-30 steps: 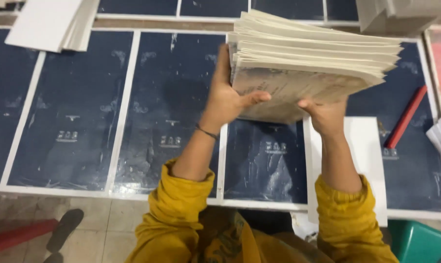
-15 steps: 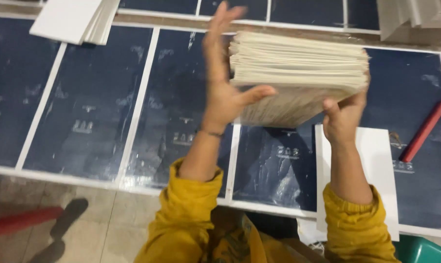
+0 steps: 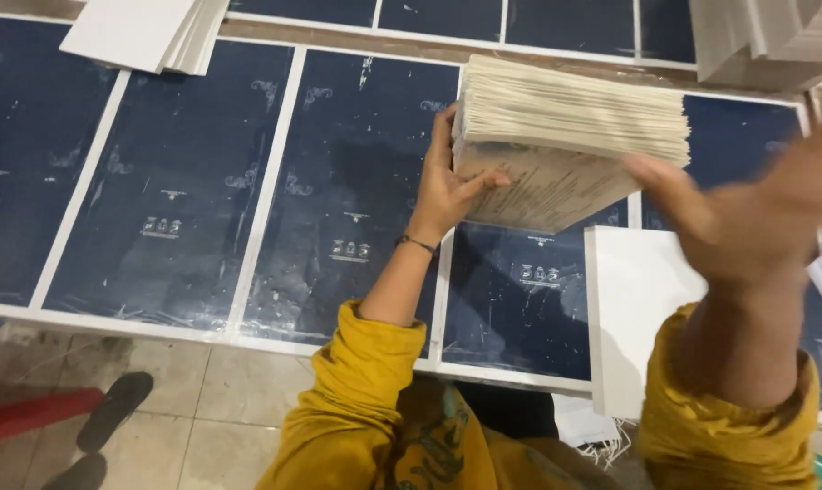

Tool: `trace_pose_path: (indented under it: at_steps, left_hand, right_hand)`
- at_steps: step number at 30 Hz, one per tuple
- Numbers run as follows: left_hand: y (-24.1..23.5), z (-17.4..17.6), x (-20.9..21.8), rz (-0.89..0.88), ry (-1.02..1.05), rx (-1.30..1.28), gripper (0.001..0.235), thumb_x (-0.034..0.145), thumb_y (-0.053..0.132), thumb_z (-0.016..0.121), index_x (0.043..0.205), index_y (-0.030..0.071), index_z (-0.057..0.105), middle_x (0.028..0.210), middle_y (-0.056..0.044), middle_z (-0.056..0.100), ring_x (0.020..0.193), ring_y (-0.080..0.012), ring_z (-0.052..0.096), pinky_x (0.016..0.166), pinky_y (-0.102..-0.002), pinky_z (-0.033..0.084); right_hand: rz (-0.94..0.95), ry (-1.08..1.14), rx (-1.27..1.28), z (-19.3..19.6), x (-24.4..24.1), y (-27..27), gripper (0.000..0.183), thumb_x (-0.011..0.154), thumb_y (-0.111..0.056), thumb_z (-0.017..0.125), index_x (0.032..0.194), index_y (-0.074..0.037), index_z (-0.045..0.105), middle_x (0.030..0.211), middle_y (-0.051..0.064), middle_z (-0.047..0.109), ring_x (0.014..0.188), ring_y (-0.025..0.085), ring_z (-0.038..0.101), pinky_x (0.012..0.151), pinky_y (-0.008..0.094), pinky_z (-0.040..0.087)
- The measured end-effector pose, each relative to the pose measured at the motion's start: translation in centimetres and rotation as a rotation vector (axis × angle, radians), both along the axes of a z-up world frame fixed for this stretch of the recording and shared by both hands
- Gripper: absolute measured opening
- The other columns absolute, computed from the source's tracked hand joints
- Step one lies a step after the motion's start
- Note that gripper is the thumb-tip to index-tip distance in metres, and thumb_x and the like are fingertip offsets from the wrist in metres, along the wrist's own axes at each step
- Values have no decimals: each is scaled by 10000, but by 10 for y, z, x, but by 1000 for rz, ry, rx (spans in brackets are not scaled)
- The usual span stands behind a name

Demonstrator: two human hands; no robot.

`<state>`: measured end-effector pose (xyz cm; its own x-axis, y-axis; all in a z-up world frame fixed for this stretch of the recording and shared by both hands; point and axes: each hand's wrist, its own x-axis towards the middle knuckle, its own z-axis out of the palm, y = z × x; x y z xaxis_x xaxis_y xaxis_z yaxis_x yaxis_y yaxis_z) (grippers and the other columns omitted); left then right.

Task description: Folding paper invitation inserts and stacking them on a work table.

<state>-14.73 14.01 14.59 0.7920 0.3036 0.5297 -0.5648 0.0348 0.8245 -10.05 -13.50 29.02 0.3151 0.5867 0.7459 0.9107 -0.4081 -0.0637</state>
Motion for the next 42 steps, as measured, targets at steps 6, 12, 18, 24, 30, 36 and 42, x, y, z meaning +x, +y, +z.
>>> trace_pose_path:
  at_steps: [6,12,18,24,30,36,42]
  left_hand:
    - [8,-18,-2,-68,4,23,1119,786,443,908,1642,181,238,1695,-101,307,1604,-296,305,1345,-480,341]
    - [14,-19,0,-71,-27,68,1140,833,340,904,1685,167,165,1782,-106,158,1672,-298,179,1383,-490,254]
    - [23,-22,0,-120,156,65,1000,763,401,895,1531,122,318,1463,-110,543,1351,-231,565,1143,-391,514]
    - [16,-10,-8,-163,213,-10,623,737,299,917,1189,144,517,1121,-46,662,1094,-203,665,908,-336,625]
    - [37,101,-69,324,-57,1005,766,746,702,786,1233,145,587,1078,-9,642,894,-171,611,774,-316,441]
    - [17,116,-81,146,256,1625,886,748,570,872,1445,175,492,1227,-27,663,1014,-218,651,843,-403,477]
    - [11,100,-93,42,325,1633,1110,698,561,909,1550,64,400,1374,-76,615,1281,-289,575,978,-473,442]
  right_hand:
    - [-267,13,-659,77,-52,96,1278,724,-599,764,1647,95,217,1659,319,373,1499,429,407,1247,503,331]
    - [-92,-96,-525,52,-44,144,1156,911,-573,834,1663,73,238,1702,305,317,1574,423,329,1308,524,275]
    - [-88,125,-654,66,-41,149,1244,716,-480,830,1653,56,211,1553,265,395,1350,407,420,1135,508,343]
    - [-472,-173,-574,3,-1,71,783,840,-887,838,1045,-155,648,939,-10,693,798,209,682,628,346,491]
    - [-190,594,-92,-1,-42,34,651,777,-351,915,1168,53,587,1079,151,623,967,245,559,830,353,463]
    - [138,966,132,-30,-45,26,856,684,-198,842,1384,-16,384,1322,175,533,1217,262,557,1038,371,485]
    - [168,360,59,44,-76,49,983,889,-460,621,1640,36,225,1685,249,284,1602,425,341,1351,538,328]
